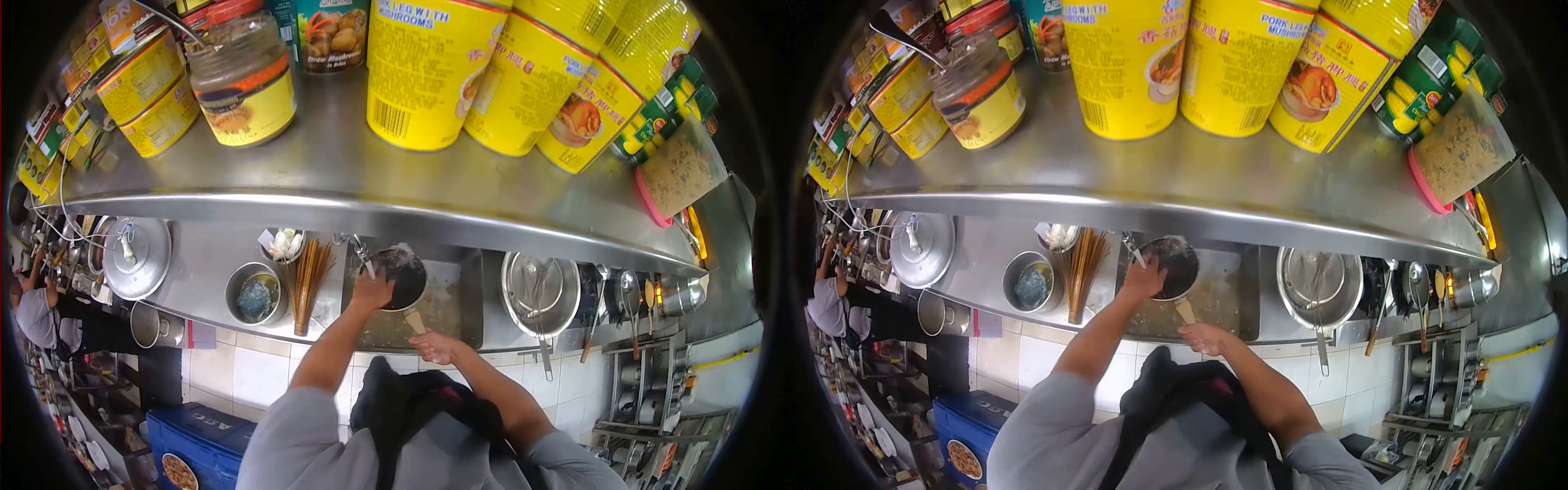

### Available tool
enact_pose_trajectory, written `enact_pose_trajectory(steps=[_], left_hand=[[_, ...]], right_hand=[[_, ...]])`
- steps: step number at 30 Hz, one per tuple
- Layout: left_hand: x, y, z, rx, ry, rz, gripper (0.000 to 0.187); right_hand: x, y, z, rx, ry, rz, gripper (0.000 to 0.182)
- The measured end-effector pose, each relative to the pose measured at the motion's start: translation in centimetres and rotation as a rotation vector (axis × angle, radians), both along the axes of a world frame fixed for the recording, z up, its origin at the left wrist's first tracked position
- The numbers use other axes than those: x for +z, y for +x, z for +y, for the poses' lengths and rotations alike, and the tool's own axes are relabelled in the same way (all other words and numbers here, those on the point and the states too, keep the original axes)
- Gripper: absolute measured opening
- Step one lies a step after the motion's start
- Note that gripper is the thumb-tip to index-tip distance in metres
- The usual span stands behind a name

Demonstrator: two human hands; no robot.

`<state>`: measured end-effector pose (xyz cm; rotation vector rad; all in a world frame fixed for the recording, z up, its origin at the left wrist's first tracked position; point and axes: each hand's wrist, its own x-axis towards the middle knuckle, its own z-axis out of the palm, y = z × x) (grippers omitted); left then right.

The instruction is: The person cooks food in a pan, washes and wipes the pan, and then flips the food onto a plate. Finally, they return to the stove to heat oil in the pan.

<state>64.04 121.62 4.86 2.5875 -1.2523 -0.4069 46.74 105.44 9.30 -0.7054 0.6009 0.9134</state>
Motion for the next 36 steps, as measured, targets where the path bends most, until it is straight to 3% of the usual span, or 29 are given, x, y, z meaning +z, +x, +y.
enact_pose_trajectory(steps=[2,3,5,7,9,11,13,16,18,19,20,21,22,24,25,26,28,29,31,32,34,36], left_hand=[[-4.9,1.6,-5.1,0.834,-0.438,-0.533,0.034],[-4.5,1.6,-6.4,0.837,-0.437,-0.533,0.034],[-2.9,1.1,-8.6,0.149,0.010,-0.190,0.037],[-1.6,-4.8,-8.0,0.494,-0.699,-0.036,0.037],[5.3,-5.7,-1.6,-0.001,-0.348,0.026,0.037],[0.9,-2.4,1.9,0.116,-0.326,-0.061,0.039],[4.5,-0.5,2.8,0.562,-0.289,-0.342,0.047],[0.7,4.1,0.2,0.723,-0.180,-0.128,0.057],[4.3,2.5,-3.3,0.663,-0.158,-0.234,0.062],[2.3,1.8,-5.1,0.666,-0.158,-0.230,0.062],[-1.6,1.4,-6.9,0.511,-0.400,-0.053,0.061],[-1.4,0.6,-7.2,0.345,-0.634,0.124,0.060],[-1.4,-0.5,-6.7,0.343,-0.633,0.126,0.060],[6.3,-2.4,-3.2,0.251,-0.234,0.565,0.055],[2.7,-0.3,-0.7,0.129,-0.175,0.188,0.054],[7.4,0.2,0.0,0.260,-0.038,0.300,0.050],[2.8,1.0,-3.0,0.385,-0.235,0.093,0.047],[0.3,0.5,-5.1,0.386,-0.232,0.092,0.047],[-3.6,-1.8,-8.1,0.454,-0.625,0.265,0.046],[-1.5,-2.9,-6.8,0.451,-0.621,0.264,0.046],[6.5,-5.3,-1.9,-0.061,-0.167,0.016,0.045],[7.2,-4.0,3.2,-0.099,-0.440,0.199,0.037]], right_hand=[[-0.5,0.9,2.0,-0.009,0.053,0.046,0.028],[-0.1,1.7,3.2,0.089,-0.052,-0.014,0.026],[0.1,2.8,3.2,0.193,-0.210,-0.039,0.024],[0.5,2.9,1.0,0.180,-0.271,-0.113,0.023],[2.8,2.5,-1.5,0.117,-0.390,-0.185,0.021],[4.4,1.9,-2.7,0.102,-0.313,-0.150,0.021],[4.2,0.8,-2.3,0.098,-0.228,-0.098,0.021],[3.5,1.0,-0.1,0.074,-0.103,-0.035,0.020],[3.5,1.0,1.0,0.007,-0.132,-0.053,0.020],[2.9,1.1,0.9,0.010,-0.133,-0.049,0.020],[1.8,1.6,0.5,0.000,-0.132,-0.022,0.021],[1.5,1.8,0.4,-0.013,-0.130,0.006,0.021],[1.3,1.4,0.1,-0.016,-0.129,0.008,0.021],[2.3,1.1,-1.0,0.039,-0.272,-0.092,0.022],[2.4,0.9,-1.2,0.019,-0.275,-0.088,0.022],[2.2,0.1,-0.3,0.032,-0.243,-0.092,0.022],[1.8,0.7,1.3,0.050,-0.210,-0.110,0.022],[1.2,1.3,2.1,0.047,-0.195,-0.107,0.021],[0.4,2.4,2.2,0.044,-0.178,-0.106,0.020],[0.1,2.6,1.6,0.038,-0.249,-0.107,0.020],[0.4,2.5,0.1,0.011,-0.322,-0.105,0.021],[1.9,1.7,-0.7,0.137,-0.693,-0.354,0.008]])
